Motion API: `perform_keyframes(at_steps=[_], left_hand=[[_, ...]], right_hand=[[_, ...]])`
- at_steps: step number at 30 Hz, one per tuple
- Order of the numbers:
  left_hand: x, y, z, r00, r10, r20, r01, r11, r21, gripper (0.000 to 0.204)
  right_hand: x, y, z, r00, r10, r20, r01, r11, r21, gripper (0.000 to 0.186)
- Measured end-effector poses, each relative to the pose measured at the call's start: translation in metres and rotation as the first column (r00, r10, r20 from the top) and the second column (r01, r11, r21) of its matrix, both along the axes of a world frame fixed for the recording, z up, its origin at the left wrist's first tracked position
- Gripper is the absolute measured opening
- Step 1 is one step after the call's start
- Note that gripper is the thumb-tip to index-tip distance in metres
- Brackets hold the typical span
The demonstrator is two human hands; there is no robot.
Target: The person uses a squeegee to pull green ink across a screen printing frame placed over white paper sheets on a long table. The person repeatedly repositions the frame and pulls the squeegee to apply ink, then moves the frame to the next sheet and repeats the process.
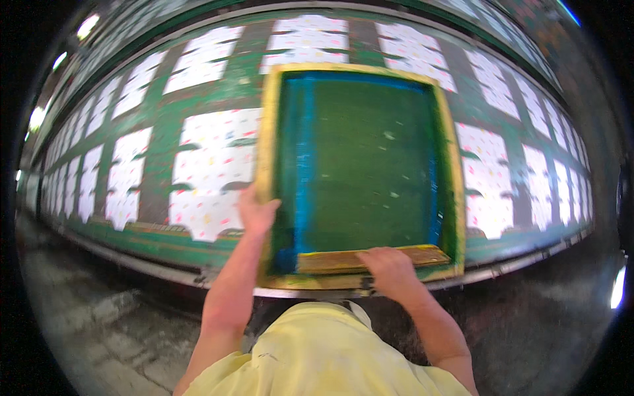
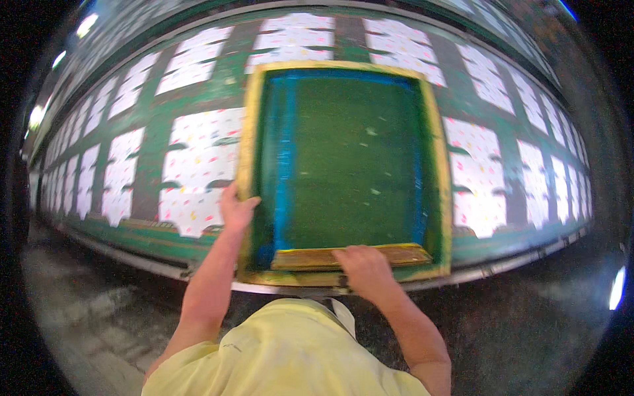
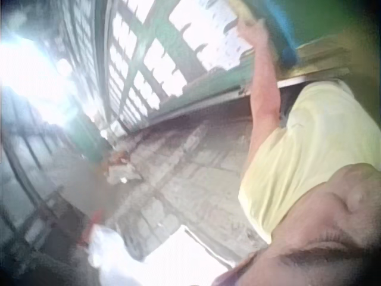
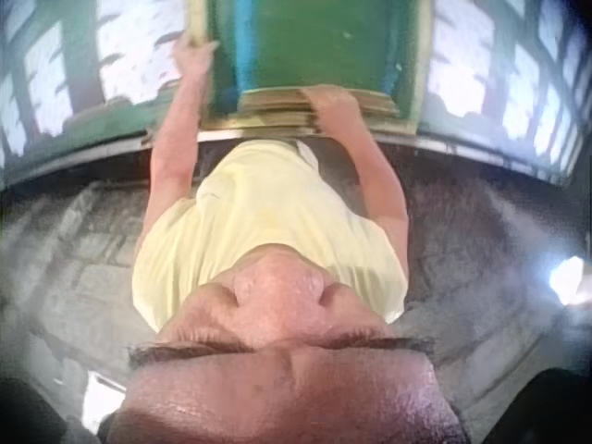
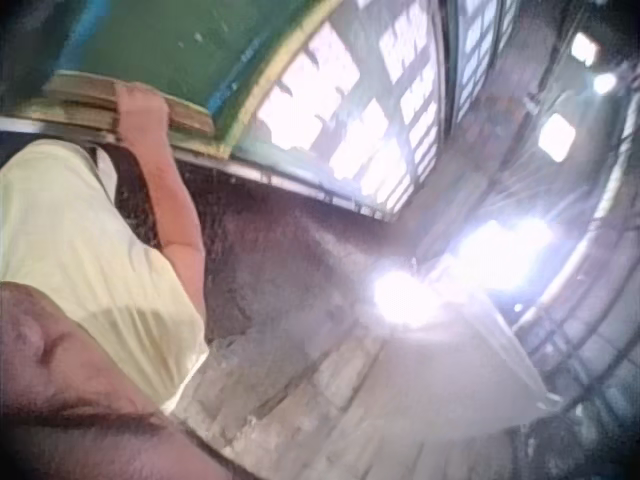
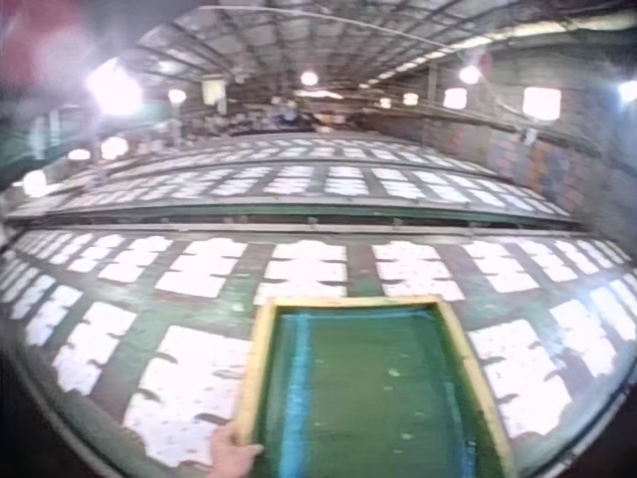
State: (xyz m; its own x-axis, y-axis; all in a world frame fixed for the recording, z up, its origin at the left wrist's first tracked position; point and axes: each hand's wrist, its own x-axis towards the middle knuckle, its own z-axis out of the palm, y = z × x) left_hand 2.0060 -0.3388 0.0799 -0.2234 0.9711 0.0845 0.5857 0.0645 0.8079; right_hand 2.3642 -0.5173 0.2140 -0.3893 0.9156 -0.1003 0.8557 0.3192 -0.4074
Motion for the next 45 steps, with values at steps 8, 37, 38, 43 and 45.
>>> perform_keyframes(at_steps=[8,37,38,43,45], left_hand=[[0.008,-0.004,0.039,0.995,0.069,-0.078,-0.086,0.967,-0.240,0.082],[0.033,-0.006,0.046,0.926,0.241,-0.290,-0.245,0.969,0.023,0.052],[0.034,-0.006,0.046,0.923,0.248,-0.293,-0.251,0.968,0.029,0.052],[0.036,-0.005,0.046,0.921,0.257,-0.292,-0.267,0.964,0.004,0.052],[0.037,-0.005,0.047,0.918,0.257,-0.302,-0.266,0.964,0.011,0.052]], right_hand=[[-0.010,-0.013,0.016,0.991,-0.012,0.130,0.018,0.999,-0.039,0.052],[0.060,0.475,-0.047,0.984,-0.035,0.178,-0.055,0.877,0.477,0.055],[0.062,0.490,-0.045,0.982,-0.081,0.170,0.001,0.905,0.426,0.056],[0.076,0.533,-0.047,0.979,-0.134,0.156,0.068,0.927,0.369,0.064],[0.084,0.541,-0.055,0.973,-0.128,0.194,0.048,0.928,0.370,0.069]])
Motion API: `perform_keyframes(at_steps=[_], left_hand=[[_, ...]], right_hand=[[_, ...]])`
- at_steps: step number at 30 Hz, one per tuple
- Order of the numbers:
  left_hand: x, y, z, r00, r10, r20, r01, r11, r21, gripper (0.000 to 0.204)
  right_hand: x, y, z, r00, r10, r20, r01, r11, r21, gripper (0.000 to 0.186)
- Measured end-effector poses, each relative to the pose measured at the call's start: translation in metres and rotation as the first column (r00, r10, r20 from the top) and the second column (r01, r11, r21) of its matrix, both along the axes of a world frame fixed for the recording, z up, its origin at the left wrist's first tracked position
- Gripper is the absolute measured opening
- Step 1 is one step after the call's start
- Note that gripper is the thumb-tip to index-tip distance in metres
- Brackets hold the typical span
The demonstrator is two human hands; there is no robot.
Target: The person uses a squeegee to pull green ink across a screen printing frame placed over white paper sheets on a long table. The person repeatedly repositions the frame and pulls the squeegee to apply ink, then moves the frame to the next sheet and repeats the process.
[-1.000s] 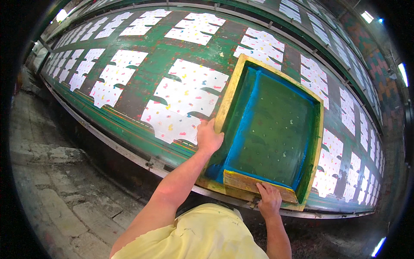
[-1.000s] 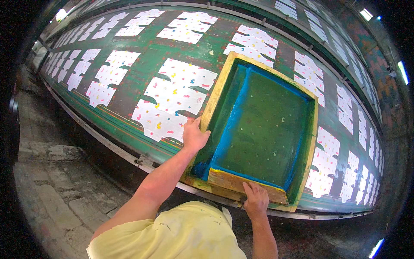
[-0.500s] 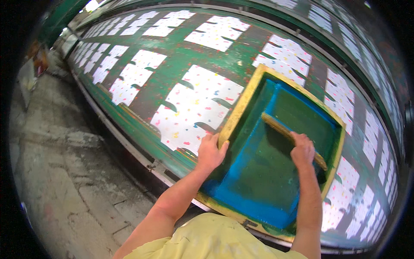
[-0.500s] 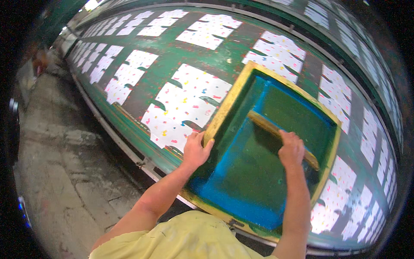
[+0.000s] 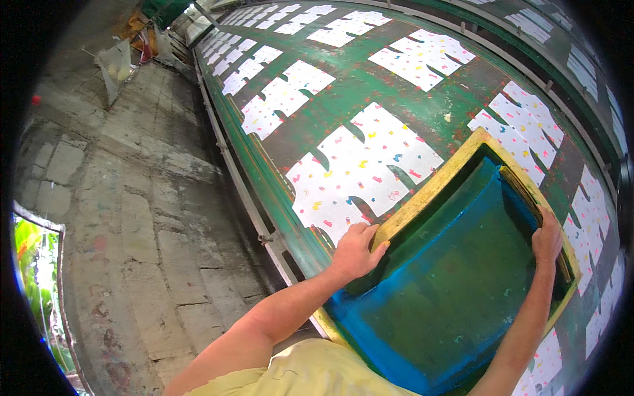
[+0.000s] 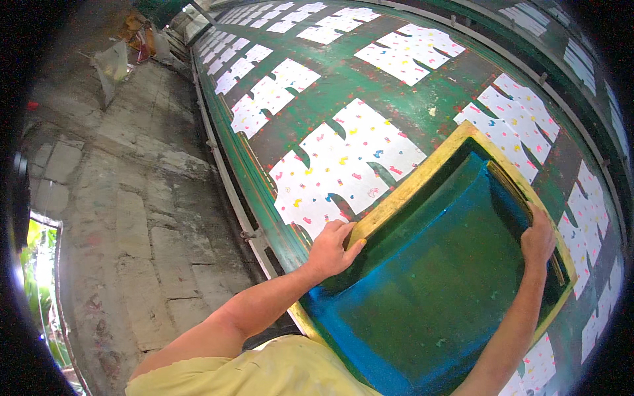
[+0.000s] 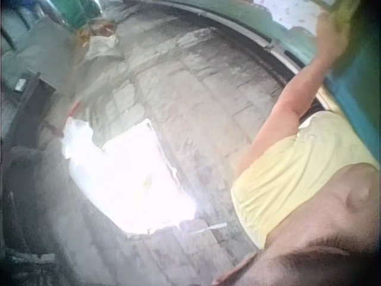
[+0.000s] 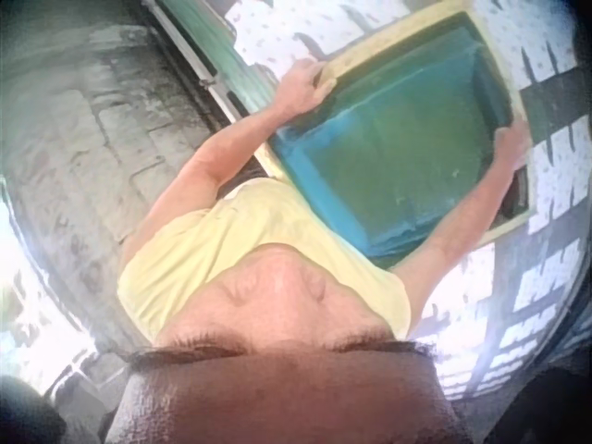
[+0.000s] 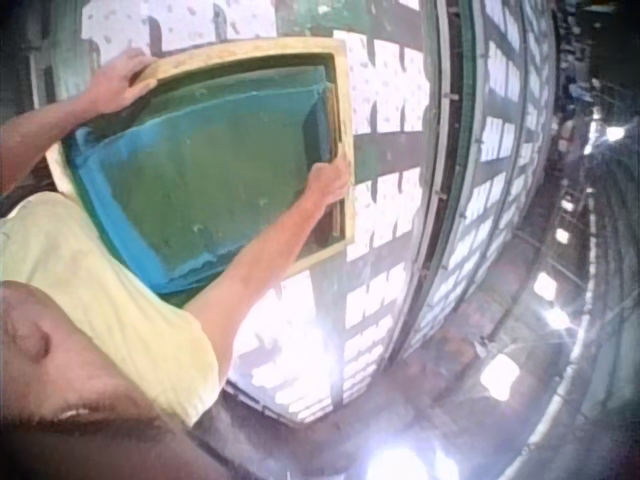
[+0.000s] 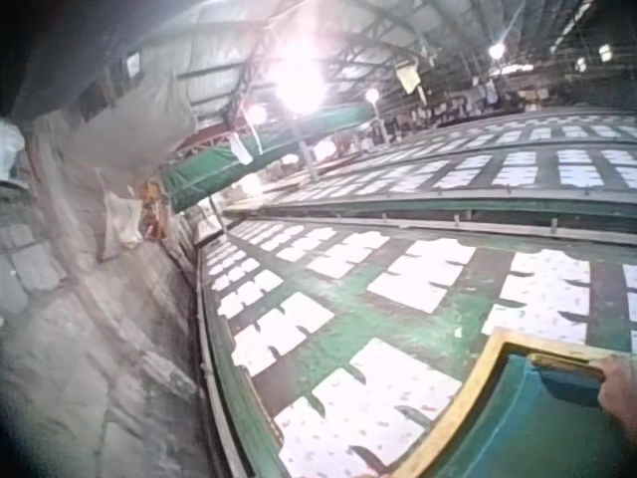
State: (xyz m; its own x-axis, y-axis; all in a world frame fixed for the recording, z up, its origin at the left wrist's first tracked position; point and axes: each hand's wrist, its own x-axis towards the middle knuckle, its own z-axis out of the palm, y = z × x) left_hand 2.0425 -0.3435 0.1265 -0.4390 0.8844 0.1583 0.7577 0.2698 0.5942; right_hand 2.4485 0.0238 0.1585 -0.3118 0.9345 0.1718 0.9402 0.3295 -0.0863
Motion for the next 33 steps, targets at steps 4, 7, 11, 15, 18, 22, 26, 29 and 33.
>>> perform_keyframes(at_steps=[4,7,11,15,18,22,26,29,33], left_hand=[[0.000,0.000,0.001,1.000,-0.002,0.003,0.002,1.000,0.014,0.051],[0.000,0.000,0.003,1.000,-0.005,0.000,0.005,1.000,-0.004,0.052],[0.000,-0.002,0.003,0.999,0.003,0.036,-0.003,1.000,0.000,0.052],[-0.004,-0.003,-0.003,0.999,0.029,0.046,-0.033,0.996,0.088,0.047],[-0.008,0.000,-0.012,1.000,-0.024,0.004,0.023,0.982,0.190,0.040],[-0.014,0.001,-0.015,0.987,-0.148,0.063,0.140,0.983,0.118,0.037],[-0.013,-0.002,-0.009,0.989,-0.145,0.031,0.143,0.988,0.052,0.051],[-0.011,-0.003,-0.006,0.988,-0.145,0.045,0.145,0.989,0.010,0.057],[-0.008,-0.007,0.001,0.989,-0.146,0.037,0.146,0.989,0.020,0.059]], right_hand=[[0.014,0.007,-0.007,0.996,0.080,0.038,-0.081,0.997,0.017,0.062],[0.012,0.001,0.001,0.994,0.098,0.042,-0.098,0.995,-0.005,0.056],[-0.002,-0.048,0.023,0.992,0.116,0.043,-0.109,0.986,-0.130,0.049],[-0.026,-0.137,0.046,0.977,0.207,-0.054,-0.214,0.961,-0.177,0.046],[-0.038,-0.206,0.051,0.989,0.144,0.044,-0.122,0.938,-0.326,0.052],[-0.048,-0.302,0.049,0.989,0.146,-0.031,-0.149,0.949,-0.276,0.042],[-0.064,-0.389,0.056,0.991,0.126,-0.034,-0.131,0.950,-0.283,0.040],[-0.073,-0.448,0.055,0.992,0.121,-0.031,-0.125,0.959,-0.256,0.040],[-0.082,-0.508,0.052,0.992,0.126,0.001,-0.120,0.948,-0.295,0.044]])
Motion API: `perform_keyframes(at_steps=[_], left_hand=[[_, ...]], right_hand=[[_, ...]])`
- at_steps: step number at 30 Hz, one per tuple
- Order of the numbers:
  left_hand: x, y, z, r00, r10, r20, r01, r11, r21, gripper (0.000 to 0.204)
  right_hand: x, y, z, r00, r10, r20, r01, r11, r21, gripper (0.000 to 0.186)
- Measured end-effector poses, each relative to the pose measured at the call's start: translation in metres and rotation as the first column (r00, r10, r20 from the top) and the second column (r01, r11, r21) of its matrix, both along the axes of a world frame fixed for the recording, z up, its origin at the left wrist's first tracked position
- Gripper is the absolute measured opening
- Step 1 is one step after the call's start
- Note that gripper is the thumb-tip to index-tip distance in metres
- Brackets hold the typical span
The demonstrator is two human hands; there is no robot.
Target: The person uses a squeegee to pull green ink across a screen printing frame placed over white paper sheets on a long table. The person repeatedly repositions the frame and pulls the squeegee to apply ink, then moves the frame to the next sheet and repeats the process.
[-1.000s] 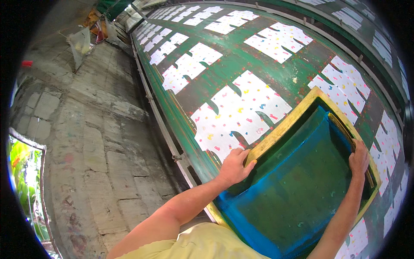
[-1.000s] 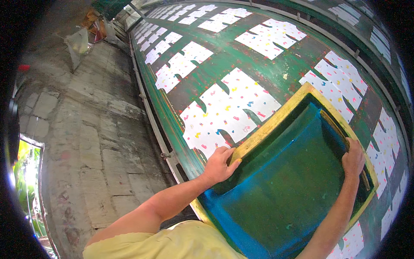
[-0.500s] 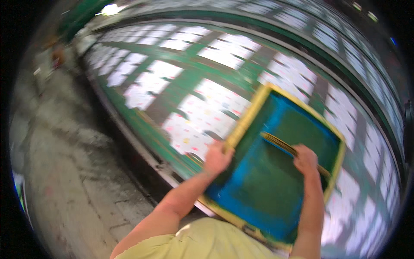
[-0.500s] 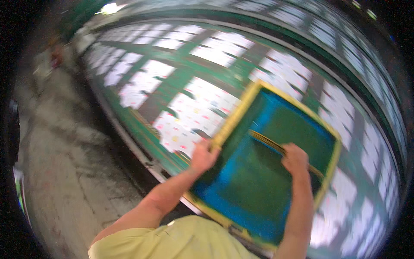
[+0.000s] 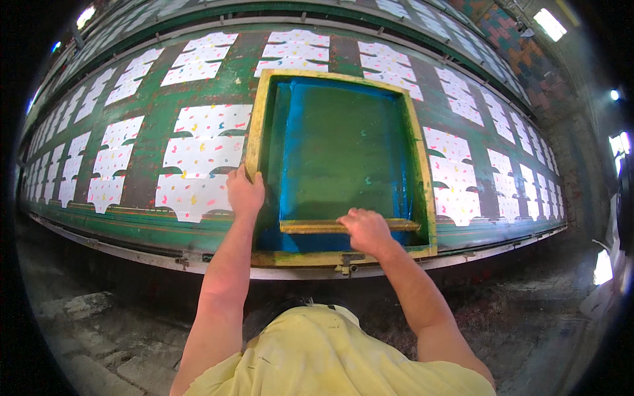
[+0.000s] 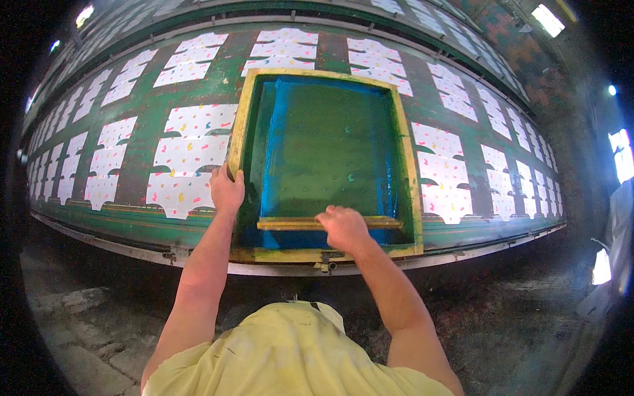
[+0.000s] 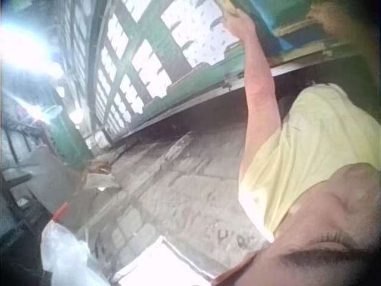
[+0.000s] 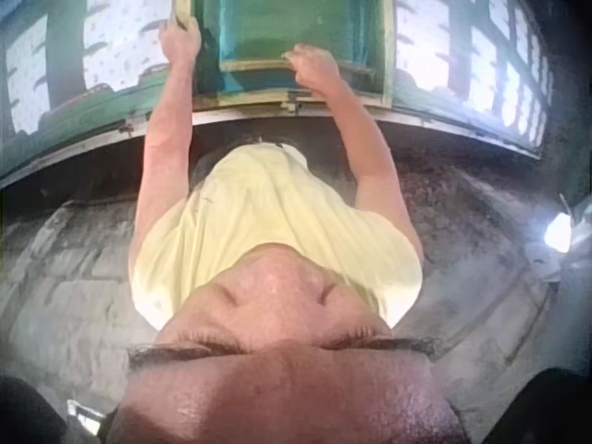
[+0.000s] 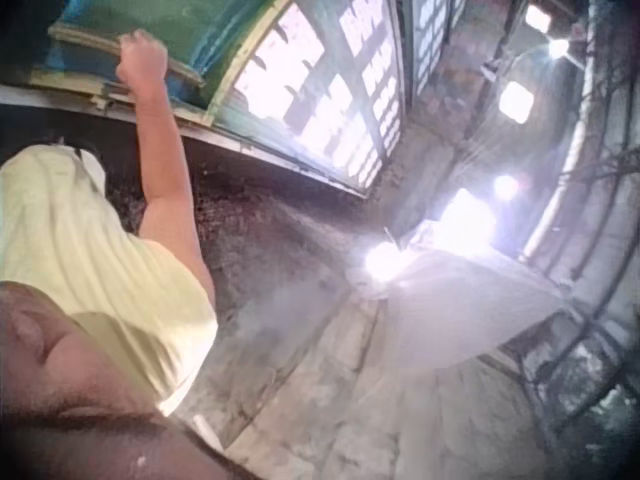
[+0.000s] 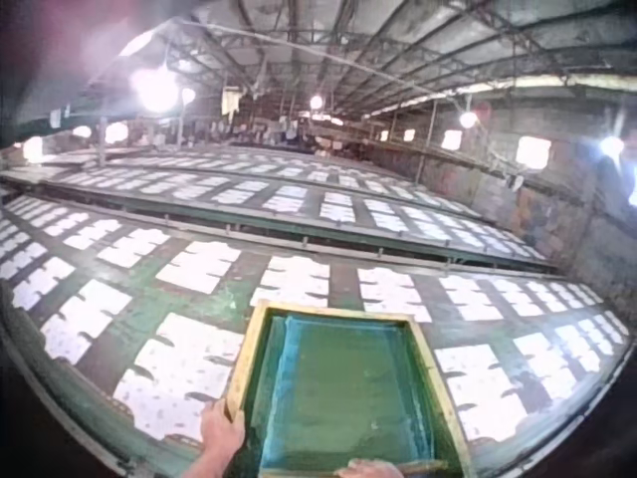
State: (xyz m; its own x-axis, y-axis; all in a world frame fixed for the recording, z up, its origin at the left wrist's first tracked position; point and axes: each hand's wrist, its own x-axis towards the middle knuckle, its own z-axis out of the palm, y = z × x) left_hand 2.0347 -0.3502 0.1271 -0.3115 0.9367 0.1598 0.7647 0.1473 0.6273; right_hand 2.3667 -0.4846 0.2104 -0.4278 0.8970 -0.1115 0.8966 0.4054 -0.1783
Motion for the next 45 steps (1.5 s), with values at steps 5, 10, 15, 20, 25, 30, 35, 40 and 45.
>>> perform_keyframes(at_steps=[5,10,15,20,25,30,35,40,45], left_hand=[[0.005,-0.007,0.012,0.998,0.028,-0.055,-0.033,0.995,-0.089,0.059],[0.010,-0.002,0.008,0.969,0.070,-0.239,-0.109,0.982,-0.157,0.059],[0.012,0.007,-0.002,0.946,0.105,-0.306,-0.153,0.979,-0.138,0.065],[0.018,0.011,0.000,0.933,0.112,-0.343,-0.183,0.966,-0.182,0.065],[0.019,0.016,-0.001,0.925,0.125,-0.359,-0.208,0.956,-0.204,0.064],[0.011,0.021,-0.008,0.946,0.111,-0.306,-0.169,0.970,-0.173,0.058],[0.001,0.020,-0.013,0.974,0.060,-0.216,-0.090,0.987,-0.131,0.049],[-0.002,0.017,-0.017,0.989,0.070,-0.128,-0.087,0.988,-0.131,0.048],[-0.012,0.024,-0.012,0.979,0.037,-0.203,-0.072,0.983,-0.167,0.043]], right_hand=[[-0.001,-0.041,-0.004,0.999,0.049,-0.016,-0.048,0.998,0.031,0.053],[0.006,-0.068,-0.008,0.975,0.084,-0.206,-0.066,0.994,0.092,0.061],[0.048,-0.078,-0.020,0.915,0.111,-0.388,-0.105,0.994,0.037,0.062],[0.144,-0.064,-0.027,0.866,-0.070,-0.494,0.189,0.963,0.194,0.051],[0.228,-0.030,-0.037,0.815,-0.459,-0.355,0.560,0.782,0.274,0.066],[0.247,0.001,-0.054,0.621,-0.709,-0.333,0.759,0.650,0.033,0.083],[0.247,0.023,-0.054,0.521,-0.816,-0.249,0.836,0.547,-0.046,0.086],[0.248,0.028,-0.046,0.500,-0.827,-0.258,0.844,0.532,-0.066,0.075],[0.252,0.022,-0.027,0.504,-0.770,-0.391,0.825,0.564,-0.046,0.066]])
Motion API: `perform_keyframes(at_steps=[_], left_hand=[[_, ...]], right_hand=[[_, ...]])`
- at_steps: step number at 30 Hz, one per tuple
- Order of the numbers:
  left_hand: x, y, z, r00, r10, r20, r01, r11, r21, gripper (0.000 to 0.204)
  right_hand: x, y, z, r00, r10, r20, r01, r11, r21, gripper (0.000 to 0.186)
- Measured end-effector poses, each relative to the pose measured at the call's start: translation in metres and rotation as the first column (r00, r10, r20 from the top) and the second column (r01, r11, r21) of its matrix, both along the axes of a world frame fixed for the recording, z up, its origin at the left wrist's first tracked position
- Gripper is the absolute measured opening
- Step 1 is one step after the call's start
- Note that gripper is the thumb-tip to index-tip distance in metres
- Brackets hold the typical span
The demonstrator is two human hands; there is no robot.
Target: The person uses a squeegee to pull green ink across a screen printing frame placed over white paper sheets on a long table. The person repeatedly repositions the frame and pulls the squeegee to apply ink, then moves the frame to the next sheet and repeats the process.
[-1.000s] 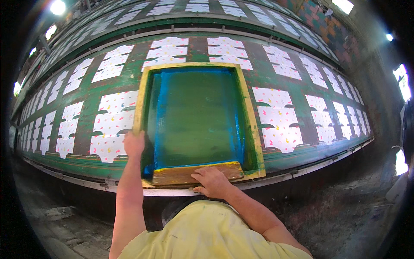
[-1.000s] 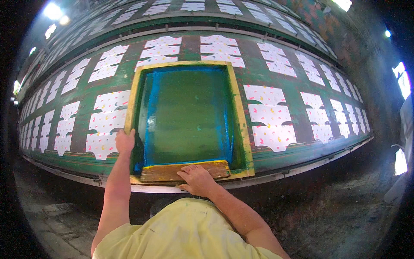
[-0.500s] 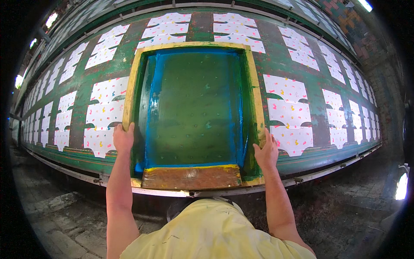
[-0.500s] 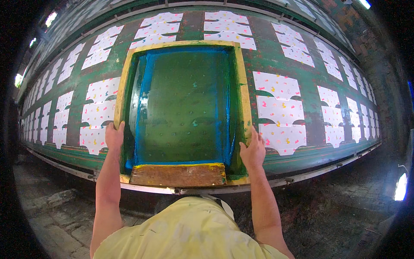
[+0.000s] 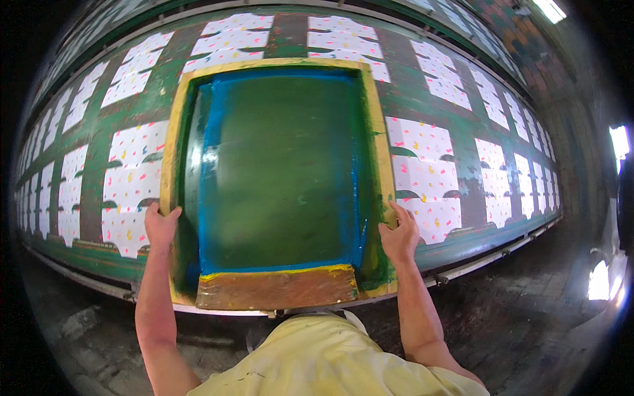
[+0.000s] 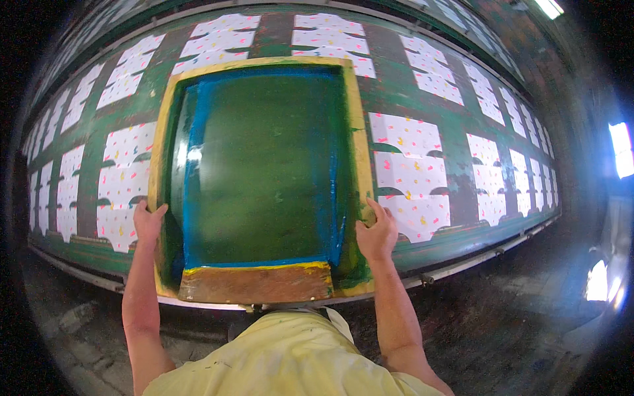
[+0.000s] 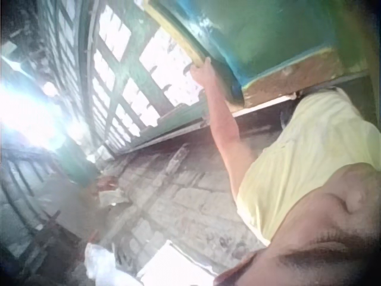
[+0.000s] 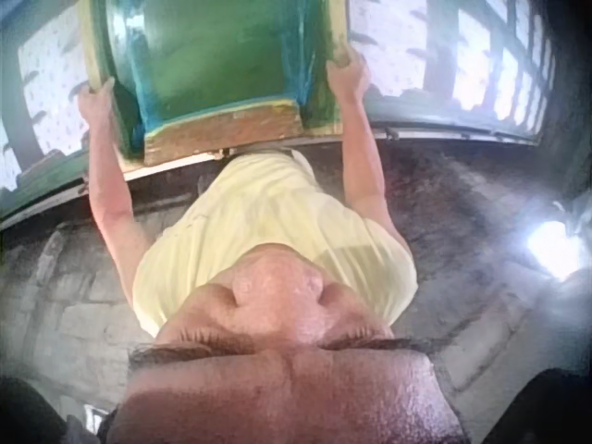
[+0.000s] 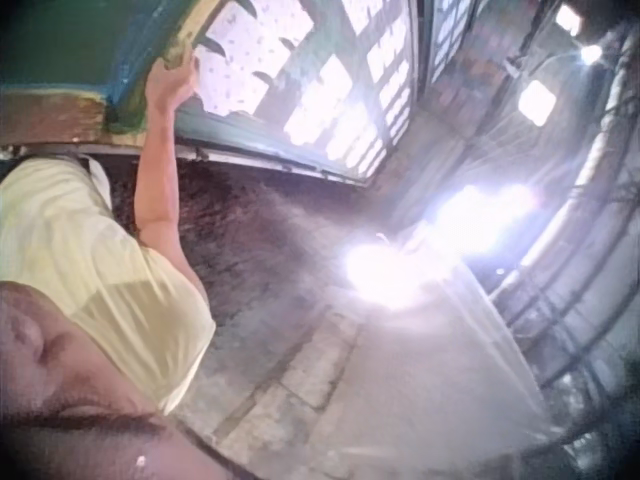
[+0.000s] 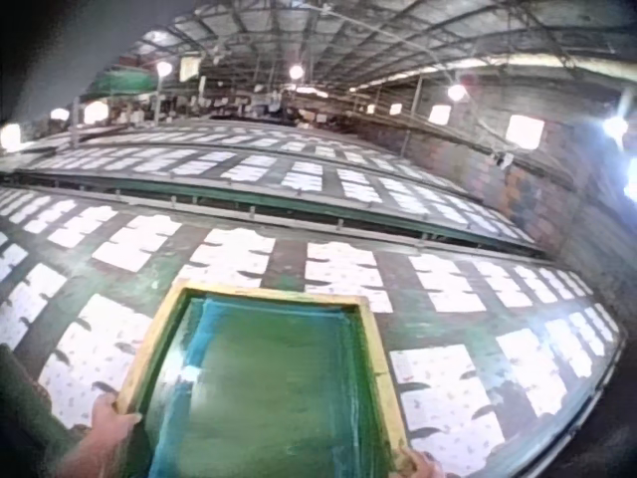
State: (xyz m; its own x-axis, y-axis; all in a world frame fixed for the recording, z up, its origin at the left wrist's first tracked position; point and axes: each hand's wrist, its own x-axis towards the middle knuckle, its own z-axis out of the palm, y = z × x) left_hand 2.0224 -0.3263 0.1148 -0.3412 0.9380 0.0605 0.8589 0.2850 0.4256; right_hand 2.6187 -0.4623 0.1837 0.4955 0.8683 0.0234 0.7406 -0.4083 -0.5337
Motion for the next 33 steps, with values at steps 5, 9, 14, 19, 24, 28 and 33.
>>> perform_keyframes(at_steps=[5,9,14,19,24,28,33], left_hand=[[0.011,0.010,0.020,0.867,0.027,0.497,-0.028,1.000,-0.004,0.026],[0.061,0.019,0.031,0.874,-0.025,0.486,-0.002,0.999,0.054,0.025],[0.170,0.009,0.033,0.894,-0.072,0.443,0.011,0.990,0.138,0.030],[0.301,-0.014,0.033,0.930,-0.057,0.364,0.022,0.995,0.100,0.034],[0.405,-0.044,0.011,0.958,0.023,0.285,-0.032,0.999,0.026,0.044],[0.452,-0.059,0.008,0.915,-0.025,0.402,0.004,0.998,0.055,0.042],[0.485,-0.068,0.015,0.924,-0.038,0.380,0.013,0.998,0.067,0.042]], right_hand=[[0.025,-0.002,0.023,0.991,0.097,0.093,-0.112,0.979,0.170,0.062],[0.082,0.001,0.032,0.995,0.071,0.064,-0.081,0.984,0.162,0.062],[0.186,-0.011,0.024,0.999,-0.036,-0.025,0.039,0.993,0.113,0.064],[0.305,-0.033,0.007,0.992,-0.127,-0.016,0.128,0.984,0.127,0.068],[0.409,-0.054,-0.009,0.971,-0.216,-0.099,0.222,0.973,0.055,0.068],[0.458,-0.063,-0.018,0.972,-0.193,-0.133,0.206,0.974,0.094,0.074],[0.491,-0.069,-0.023,0.983,-0.142,-0.117,0.154,0.983,0.102,0.071]])
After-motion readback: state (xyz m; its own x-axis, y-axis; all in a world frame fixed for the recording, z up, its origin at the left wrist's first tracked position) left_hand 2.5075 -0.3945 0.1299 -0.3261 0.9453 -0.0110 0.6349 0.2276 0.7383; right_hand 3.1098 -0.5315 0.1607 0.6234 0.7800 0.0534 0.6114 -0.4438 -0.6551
